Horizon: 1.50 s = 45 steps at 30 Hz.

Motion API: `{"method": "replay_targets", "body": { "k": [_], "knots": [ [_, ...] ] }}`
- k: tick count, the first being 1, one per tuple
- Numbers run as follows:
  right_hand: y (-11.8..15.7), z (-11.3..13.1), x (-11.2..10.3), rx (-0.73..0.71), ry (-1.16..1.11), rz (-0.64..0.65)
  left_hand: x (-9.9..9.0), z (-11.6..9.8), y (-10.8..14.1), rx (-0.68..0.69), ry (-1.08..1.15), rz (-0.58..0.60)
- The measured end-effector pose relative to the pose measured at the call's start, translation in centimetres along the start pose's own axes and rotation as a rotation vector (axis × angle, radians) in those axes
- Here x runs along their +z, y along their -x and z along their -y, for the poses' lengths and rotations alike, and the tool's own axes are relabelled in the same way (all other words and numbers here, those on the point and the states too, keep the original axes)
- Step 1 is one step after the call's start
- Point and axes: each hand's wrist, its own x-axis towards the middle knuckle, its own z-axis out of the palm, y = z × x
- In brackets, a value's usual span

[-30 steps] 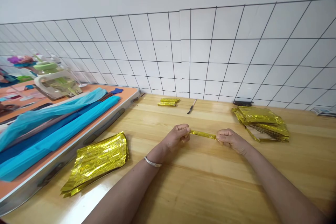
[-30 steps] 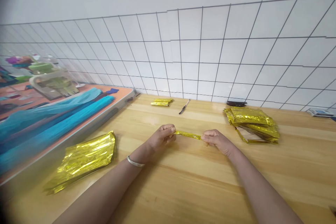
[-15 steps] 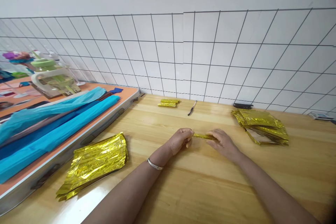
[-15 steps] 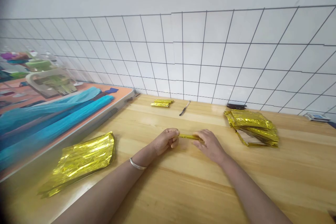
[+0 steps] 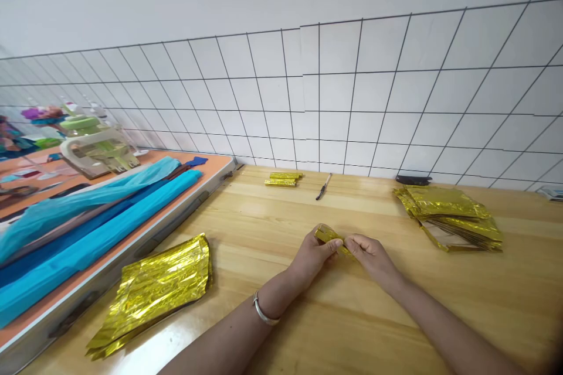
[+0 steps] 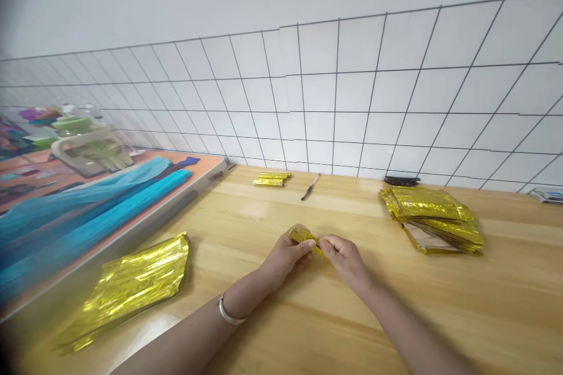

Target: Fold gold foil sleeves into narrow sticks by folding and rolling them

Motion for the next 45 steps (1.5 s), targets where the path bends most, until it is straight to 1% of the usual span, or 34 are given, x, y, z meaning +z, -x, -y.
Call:
{"method": "replay_targets", "body": {
  "k": [3, 5, 9, 11, 16, 24, 28, 32, 34, 37, 39, 42, 45],
  "knots": [
    [0.1, 0.0, -0.1, 0.017, -0.024, -0.035, 0.1, -0.2, 0.0, -0.014, 0.07, -0.056],
    [0.2, 0.0, -0.1, 0.036, -0.041, -0.037, 0.1, -0.3, 0.0, -0.026, 0.115, -0.086],
    [0.3, 0.1, 0.2, 0.035, -0.097, 0.024, 0.2, -0.1, 0.0, -0.064, 0.174, -0.111],
    [0.3, 0.0, 0.4, 0.027, -0.125, 0.036, 0.2, 0.0, 0.0, -0.063, 0.184, -0.111],
    [0.2, -0.5, 0.7, 0.076, -0.153, -0.002, 0.3, 0.1, 0.1, -0.049, 0.166, -0.082],
    [0.1, -1.4, 0.0, 0.072, -0.187, -0.134, 0.4, 0.0, 0.2, -0.036, 0.109, -0.081],
    [0.1, -1.5, -0.2, 0.06, -0.182, -0.153, 0.6, -0.2, 0.3, -0.016, 0.063, -0.071],
    [0.2, -1.8, -0.1, 0.044, -0.086, -0.193, 0.7, -0.4, 0.3, 0.011, 0.043, -0.072],
    [0.3, -2.0, -0.1, 0.011, 0.048, -0.231, 0.8, -0.4, 0.3, 0.033, 0.036, -0.06],
    [0.5, -2.0, 0.0, -0.076, 0.283, -0.267, 0.8, -0.3, 0.4, 0.067, 0.028, -0.036],
    [0.6, -1.9, 0.0, -0.117, 0.378, -0.269, 0.9, -0.3, 0.4, 0.086, 0.028, -0.027],
    [0.9, -1.3, 0.1, -0.135, 0.441, -0.287, 1.0, -0.1, 0.4, 0.109, 0.039, 0.003],
    [1.1, -0.5, 0.0, -0.159, 0.434, -0.294, 1.0, 0.1, 0.3, 0.132, 0.032, 0.031]
  ]
}}
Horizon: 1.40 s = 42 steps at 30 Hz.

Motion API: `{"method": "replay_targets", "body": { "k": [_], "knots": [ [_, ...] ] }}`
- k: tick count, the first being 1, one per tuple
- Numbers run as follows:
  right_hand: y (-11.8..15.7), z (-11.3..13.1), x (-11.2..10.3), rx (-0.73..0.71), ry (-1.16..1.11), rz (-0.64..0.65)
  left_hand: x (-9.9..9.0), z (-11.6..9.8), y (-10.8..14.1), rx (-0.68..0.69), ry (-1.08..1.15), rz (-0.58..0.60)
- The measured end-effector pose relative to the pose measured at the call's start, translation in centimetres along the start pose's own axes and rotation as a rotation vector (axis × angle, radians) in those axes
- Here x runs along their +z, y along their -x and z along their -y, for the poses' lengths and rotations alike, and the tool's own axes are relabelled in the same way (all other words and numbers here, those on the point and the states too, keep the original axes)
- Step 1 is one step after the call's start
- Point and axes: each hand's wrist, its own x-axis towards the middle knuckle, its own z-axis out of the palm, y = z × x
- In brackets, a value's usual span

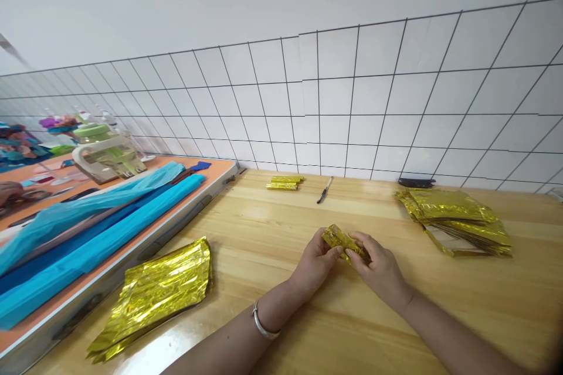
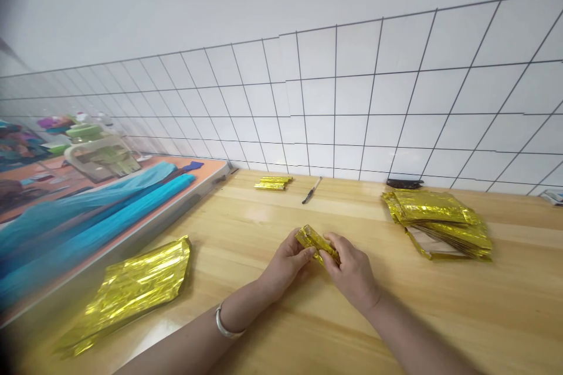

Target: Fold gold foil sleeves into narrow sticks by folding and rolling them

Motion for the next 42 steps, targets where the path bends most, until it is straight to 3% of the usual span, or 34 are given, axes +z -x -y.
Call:
{"method": "replay_targets", "body": {
  "k": [6, 13, 18, 28, 33, 35, 38, 40, 42],
  "knots": [
    [0.1, 0.1, -0.1, 0.051, -0.144, -0.018, 0.0, 0.3, 0.0, 0.02, -0.019, -0.042],
    [-0.1, 0.6, -0.3, 0.195, -0.426, 0.046, -0.1, 0.1, 0.0, 0.059, -0.033, -0.233],
    [-0.2, 0.8, -0.3, 0.236, -0.523, 0.068, -0.3, 0.1, 0.0, 0.109, -0.09, -0.244],
    [0.0, -0.8, 0.6, 0.156, -0.28, -0.02, -0.5, -0.4, 0.1, 0.127, -0.138, -0.19],
    [-0.8, -0.9, -0.9, -0.08, -0.135, 0.084, -1.8, -1.3, -0.3, 0.186, -0.353, -0.26],
    [-1.1, -1.1, -1.4, -0.222, -0.082, 0.152, -2.2, -2.0, -0.4, 0.176, -0.448, -0.209],
    [-1.2, -1.0, -1.7, -0.341, -0.057, 0.19, -2.2, -2.8, -0.3, 0.095, -0.567, 0.06],
    [-1.2, -0.9, -1.8, -0.334, -0.056, 0.149, -2.0, -2.9, -0.1, 0.037, -0.619, 0.22],
    [-1.2, -0.8, -1.7, -0.261, -0.058, 0.042, -1.6, -2.5, 0.0, 0.019, -0.658, 0.258]
  ]
}}
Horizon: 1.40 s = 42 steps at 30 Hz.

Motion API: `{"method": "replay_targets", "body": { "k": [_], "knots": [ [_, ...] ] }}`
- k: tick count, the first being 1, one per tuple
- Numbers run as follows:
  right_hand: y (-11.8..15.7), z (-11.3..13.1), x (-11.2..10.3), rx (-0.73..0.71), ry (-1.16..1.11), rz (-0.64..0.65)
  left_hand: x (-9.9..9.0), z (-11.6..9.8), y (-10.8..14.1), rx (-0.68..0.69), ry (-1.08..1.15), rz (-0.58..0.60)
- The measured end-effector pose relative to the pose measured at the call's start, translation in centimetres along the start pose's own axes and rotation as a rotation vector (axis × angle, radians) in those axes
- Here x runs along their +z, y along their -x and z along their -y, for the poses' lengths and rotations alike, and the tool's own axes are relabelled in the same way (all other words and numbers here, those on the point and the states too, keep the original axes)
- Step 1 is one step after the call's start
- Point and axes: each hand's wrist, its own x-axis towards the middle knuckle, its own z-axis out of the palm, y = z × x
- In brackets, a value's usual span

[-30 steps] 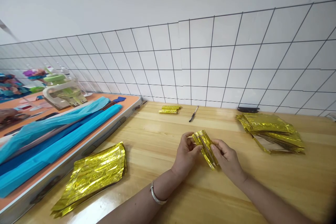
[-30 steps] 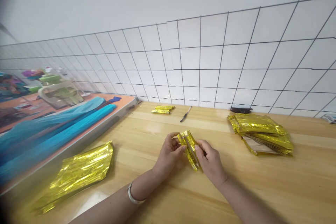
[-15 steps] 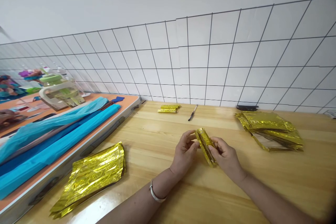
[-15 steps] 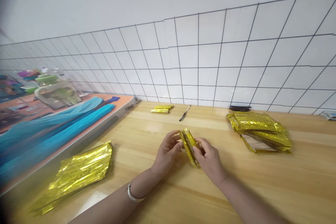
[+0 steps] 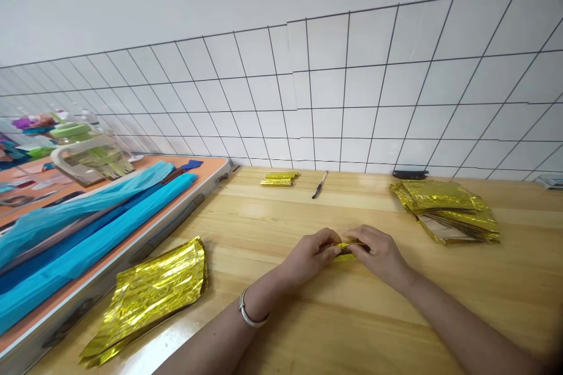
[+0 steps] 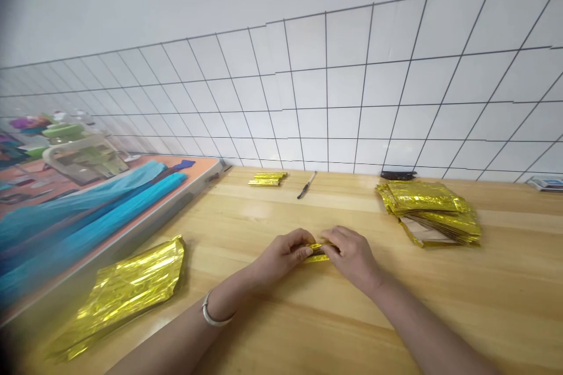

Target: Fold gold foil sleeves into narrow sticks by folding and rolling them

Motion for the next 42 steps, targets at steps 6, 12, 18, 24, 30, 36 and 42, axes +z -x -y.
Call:
{"method": "replay_targets", "body": {
  "k": [6, 12, 18, 24, 30, 36, 42],
  "knots": [
    [-0.1, 0.0, 1.0, 0.46, -0.225, -0.296, 1.6, 1.4, -0.3, -0.042, 0.13, -0.267],
    [-0.2, 0.4, 1.5, 0.534, -0.606, -0.299, 1.9, 1.9, -0.3, -0.061, 0.181, -0.326],
    [-0.5, 0.7, 0.9, 0.501, -0.775, -0.322, 2.0, 1.9, -0.4, -0.125, 0.307, -0.214],
    [-0.4, 1.0, 0.6, 0.468, -0.837, -0.267, 2.2, 1.7, -0.4, -0.157, 0.387, -0.176],
    [-0.4, 1.5, 0.1, 0.479, -0.817, -0.241, 2.2, 1.6, -0.2, -0.163, 0.402, -0.153],
    [-0.5, 2.0, -0.3, 0.486, -0.797, -0.206, 2.5, 1.2, -0.1, -0.118, 0.422, -0.12],
    [0.0, 2.1, 0.6, 0.482, -0.741, -0.108, 2.6, 1.4, 0.0, -0.054, 0.292, -0.239]
  ]
}}
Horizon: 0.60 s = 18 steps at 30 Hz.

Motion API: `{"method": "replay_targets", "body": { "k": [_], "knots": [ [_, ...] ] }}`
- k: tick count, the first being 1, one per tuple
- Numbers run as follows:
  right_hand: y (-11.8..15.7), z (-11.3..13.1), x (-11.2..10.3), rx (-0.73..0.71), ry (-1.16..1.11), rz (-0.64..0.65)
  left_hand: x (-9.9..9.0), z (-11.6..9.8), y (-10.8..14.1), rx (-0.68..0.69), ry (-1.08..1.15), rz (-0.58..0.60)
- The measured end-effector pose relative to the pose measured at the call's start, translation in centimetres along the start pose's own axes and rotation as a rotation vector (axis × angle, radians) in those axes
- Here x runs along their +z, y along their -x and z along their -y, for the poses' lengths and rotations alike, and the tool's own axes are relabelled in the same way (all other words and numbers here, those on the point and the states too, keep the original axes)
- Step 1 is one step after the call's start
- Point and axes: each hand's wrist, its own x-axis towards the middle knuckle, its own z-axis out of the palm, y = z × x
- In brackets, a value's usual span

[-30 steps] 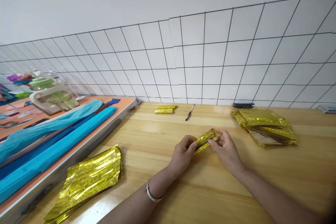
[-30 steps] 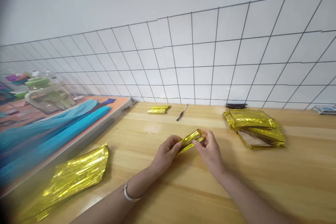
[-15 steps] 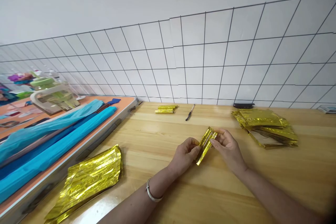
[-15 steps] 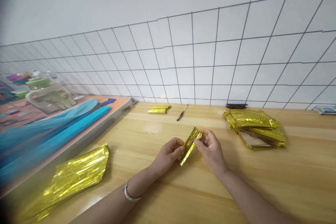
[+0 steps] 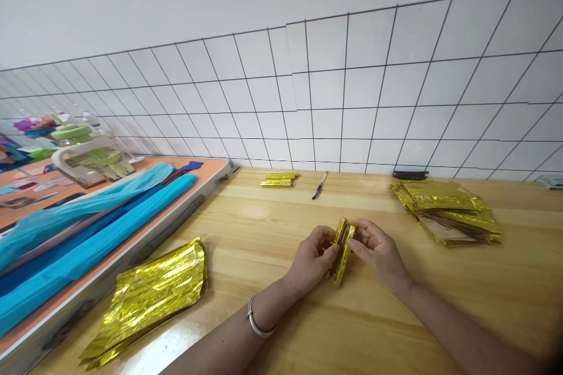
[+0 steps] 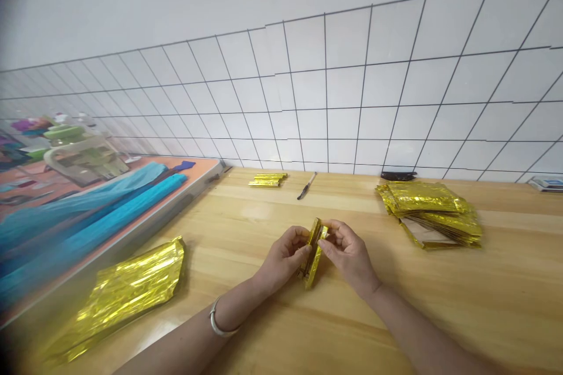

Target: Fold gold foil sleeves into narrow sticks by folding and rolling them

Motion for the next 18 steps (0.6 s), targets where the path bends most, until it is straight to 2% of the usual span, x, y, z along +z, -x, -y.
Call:
{"method": "replay_targets", "body": {
  "k": [3, 9, 18],
  "knots": [
    [0.0, -0.42, 0.05, -0.008, 0.037, -0.013, -0.02, 0.08, 0.01, -0.006, -0.044, -0.035],
    [-0.08, -0.69, -0.12, -0.073, 0.054, -0.026, 0.33, -0.15, 0.24, 0.012, -0.061, -0.029],
    [0.23, -0.7, 0.39, -0.026, -0.013, -0.073, 0.88, -0.36, 0.66, 0.038, -0.208, -0.056]
  ]
}}
